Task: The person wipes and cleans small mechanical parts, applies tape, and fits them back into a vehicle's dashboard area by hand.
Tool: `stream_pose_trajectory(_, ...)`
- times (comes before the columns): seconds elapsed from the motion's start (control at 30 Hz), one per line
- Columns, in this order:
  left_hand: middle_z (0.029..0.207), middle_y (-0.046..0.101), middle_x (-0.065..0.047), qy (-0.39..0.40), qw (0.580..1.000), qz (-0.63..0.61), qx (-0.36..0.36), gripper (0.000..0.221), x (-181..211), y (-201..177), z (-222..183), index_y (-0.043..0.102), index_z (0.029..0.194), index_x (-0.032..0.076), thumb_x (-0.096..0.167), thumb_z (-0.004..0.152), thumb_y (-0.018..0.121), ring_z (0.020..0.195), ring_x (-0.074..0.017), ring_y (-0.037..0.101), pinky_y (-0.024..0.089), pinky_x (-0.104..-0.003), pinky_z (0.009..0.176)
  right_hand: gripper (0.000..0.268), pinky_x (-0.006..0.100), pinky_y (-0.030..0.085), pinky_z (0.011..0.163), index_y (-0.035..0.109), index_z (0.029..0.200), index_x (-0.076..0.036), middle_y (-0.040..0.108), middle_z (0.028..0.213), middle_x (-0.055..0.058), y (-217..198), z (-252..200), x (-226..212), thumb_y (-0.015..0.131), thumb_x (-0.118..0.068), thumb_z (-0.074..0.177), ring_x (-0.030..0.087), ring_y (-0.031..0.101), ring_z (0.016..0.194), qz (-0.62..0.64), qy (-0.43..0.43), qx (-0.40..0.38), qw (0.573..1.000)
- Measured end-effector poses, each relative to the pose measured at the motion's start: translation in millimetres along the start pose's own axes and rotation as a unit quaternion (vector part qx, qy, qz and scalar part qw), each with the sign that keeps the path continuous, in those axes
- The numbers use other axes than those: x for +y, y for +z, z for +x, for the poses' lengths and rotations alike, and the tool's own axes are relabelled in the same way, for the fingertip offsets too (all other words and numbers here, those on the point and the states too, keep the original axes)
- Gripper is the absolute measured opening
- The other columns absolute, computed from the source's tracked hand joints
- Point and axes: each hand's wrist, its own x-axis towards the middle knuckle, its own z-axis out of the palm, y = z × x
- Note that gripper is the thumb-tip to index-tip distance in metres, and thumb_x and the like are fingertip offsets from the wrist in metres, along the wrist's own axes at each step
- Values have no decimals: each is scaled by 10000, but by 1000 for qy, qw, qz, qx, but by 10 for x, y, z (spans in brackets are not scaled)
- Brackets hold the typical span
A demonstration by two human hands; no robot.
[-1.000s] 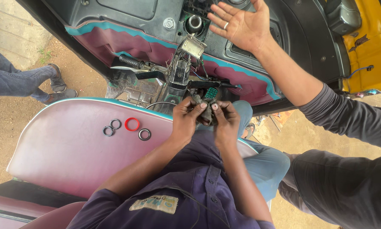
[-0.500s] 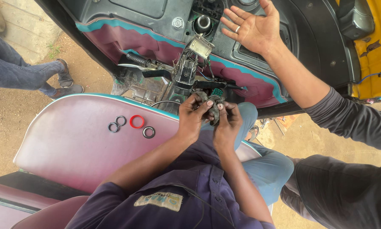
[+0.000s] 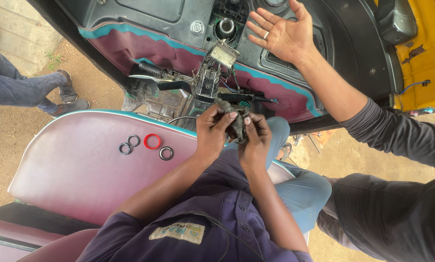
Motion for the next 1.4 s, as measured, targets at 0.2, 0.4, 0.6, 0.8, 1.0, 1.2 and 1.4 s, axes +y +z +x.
stream_pose_trajectory(0.2,882,675,-39,-61,997,24,-45,67,-8,-76,-151,634,1067,-10,3,1001,639,730,-75,669,571,-246,631,64,224,476,765,633,1047,-12,655,963,24,-316,170,-78,683,-38,1017,69,581,870,-173,-23,-56,983)
stream_pose_trajectory(0.4,666,636,-28,-68,975,191,-92,117,189,-32,-97,616,968,-1,107,995,652,520,-77,626,471,-245,433,214,217,396,622,565,888,-27,617,815,-13,-335,280,-73,693,-87,1049,39,479,730,-279,-37,-43,959)
stream_pose_trajectory(0.6,584,525,-46,29,951,306,-16,336,128,-64,138,594,817,-5,198,1061,701,480,-89,441,376,-283,458,69,228,460,684,619,998,-16,620,892,1,-240,81,19,642,-57,1048,58,541,779,-126,0,-56,990)
stream_pose_trajectory(0.8,747,552,-28,40,977,181,-107,223,76,-209,93,577,901,4,130,1029,709,693,-40,464,408,-264,586,107,240,523,825,655,1117,7,684,1029,50,-294,93,-95,648,-2,1011,87,633,918,-73,4,-37,997)
stream_pose_trajectory(1.0,764,669,-35,-26,983,146,-110,192,101,-176,41,619,907,-14,129,991,717,701,-45,608,492,-263,596,137,234,518,841,659,1089,4,698,1013,47,-332,131,-79,717,-16,967,83,635,920,-127,-18,-38,991)
stream_pose_trajectory(1.2,651,628,-57,9,886,447,-125,269,352,-311,134,706,843,12,243,957,782,520,-135,564,453,-306,509,117,213,457,770,658,1006,-17,672,936,12,-371,150,-68,737,-102,1014,53,563,850,-155,-37,-28,987)
stream_pose_trajectory(1.4,893,706,17,-94,968,172,-159,292,636,-440,191,665,1224,70,198,964,702,735,-35,622,515,-227,617,127,209,438,726,637,955,-37,660,897,-11,-422,95,46,753,-78,989,42,546,811,-225,-14,-76,971)
